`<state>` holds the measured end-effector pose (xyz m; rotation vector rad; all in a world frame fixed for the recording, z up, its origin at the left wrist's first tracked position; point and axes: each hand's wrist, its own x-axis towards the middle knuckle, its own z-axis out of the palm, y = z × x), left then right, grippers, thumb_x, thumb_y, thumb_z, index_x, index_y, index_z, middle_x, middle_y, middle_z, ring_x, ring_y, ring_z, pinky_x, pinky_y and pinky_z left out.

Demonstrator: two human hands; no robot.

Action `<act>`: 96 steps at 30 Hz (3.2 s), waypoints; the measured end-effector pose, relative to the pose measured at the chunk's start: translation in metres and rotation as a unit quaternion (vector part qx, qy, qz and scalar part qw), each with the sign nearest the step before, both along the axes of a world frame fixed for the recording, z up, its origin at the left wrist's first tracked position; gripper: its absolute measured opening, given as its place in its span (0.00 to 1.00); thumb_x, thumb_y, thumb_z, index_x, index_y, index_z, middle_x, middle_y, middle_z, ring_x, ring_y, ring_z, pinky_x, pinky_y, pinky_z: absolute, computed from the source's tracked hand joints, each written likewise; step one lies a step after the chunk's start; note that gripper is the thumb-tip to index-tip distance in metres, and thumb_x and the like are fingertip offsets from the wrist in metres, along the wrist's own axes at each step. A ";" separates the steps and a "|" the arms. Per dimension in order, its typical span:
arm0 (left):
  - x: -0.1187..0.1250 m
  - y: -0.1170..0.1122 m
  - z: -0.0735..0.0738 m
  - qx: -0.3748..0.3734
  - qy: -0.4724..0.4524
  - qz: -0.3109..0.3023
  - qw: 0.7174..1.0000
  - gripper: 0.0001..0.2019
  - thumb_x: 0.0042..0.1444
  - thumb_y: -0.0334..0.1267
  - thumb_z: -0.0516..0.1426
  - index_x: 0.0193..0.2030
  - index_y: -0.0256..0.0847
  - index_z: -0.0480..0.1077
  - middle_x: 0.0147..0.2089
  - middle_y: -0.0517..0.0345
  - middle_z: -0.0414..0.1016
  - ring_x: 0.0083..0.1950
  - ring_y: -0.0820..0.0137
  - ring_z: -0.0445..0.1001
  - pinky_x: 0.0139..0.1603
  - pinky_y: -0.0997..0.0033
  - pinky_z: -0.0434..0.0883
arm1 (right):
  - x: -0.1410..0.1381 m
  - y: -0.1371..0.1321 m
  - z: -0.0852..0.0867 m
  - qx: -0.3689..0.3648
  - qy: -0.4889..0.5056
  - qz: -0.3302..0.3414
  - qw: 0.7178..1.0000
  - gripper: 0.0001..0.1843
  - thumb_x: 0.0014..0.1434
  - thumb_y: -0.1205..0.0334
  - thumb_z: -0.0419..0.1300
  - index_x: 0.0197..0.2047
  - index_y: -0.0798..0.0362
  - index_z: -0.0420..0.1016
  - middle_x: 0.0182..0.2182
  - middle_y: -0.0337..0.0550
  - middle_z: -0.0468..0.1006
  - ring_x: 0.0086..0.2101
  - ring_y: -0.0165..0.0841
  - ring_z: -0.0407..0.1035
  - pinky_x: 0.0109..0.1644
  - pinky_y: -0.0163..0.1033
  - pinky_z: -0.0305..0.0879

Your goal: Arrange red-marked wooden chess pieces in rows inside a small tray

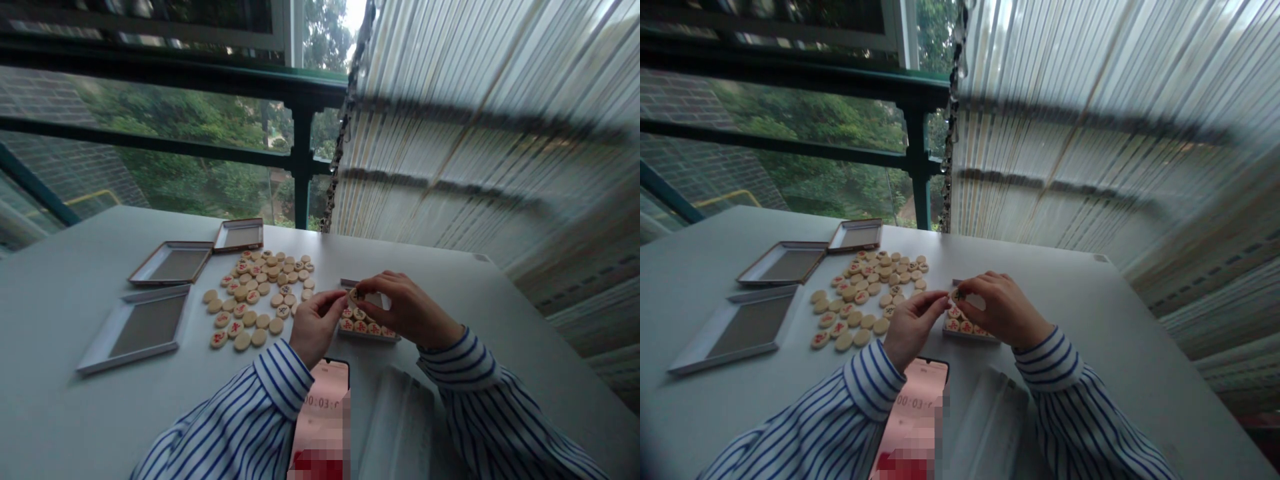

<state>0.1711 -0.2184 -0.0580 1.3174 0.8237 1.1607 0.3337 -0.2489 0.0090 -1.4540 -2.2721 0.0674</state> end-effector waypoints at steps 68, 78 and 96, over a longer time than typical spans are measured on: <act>-0.007 -0.003 -0.018 0.208 0.259 0.007 0.943 0.15 0.48 0.24 0.51 0.41 0.37 0.72 0.46 0.51 0.73 0.49 0.69 0.71 0.52 0.67 0.68 | 0.056 0.014 -0.023 -0.174 -0.207 -0.106 0.957 0.16 0.56 0.52 0.51 0.40 0.47 0.76 0.31 0.44 0.75 0.31 0.32 0.69 0.33 0.34 0.59; -0.007 -0.003 -0.019 0.212 0.253 0.007 0.944 0.15 0.48 0.23 0.51 0.41 0.38 0.72 0.46 0.51 0.73 0.48 0.68 0.71 0.51 0.66 0.69 | 0.056 0.014 -0.021 -0.175 -0.206 -0.111 0.956 0.15 0.55 0.54 0.52 0.42 0.46 0.75 0.32 0.43 0.76 0.31 0.33 0.69 0.34 0.35 0.60; -0.006 -0.003 -0.019 0.204 0.255 0.002 0.945 0.15 0.48 0.24 0.51 0.40 0.38 0.72 0.47 0.50 0.73 0.49 0.69 0.71 0.51 0.67 0.69 | 0.049 0.013 -0.021 -0.169 -0.234 -0.098 0.952 0.15 0.56 0.59 0.51 0.43 0.44 0.75 0.34 0.43 0.75 0.34 0.33 0.69 0.35 0.35 0.58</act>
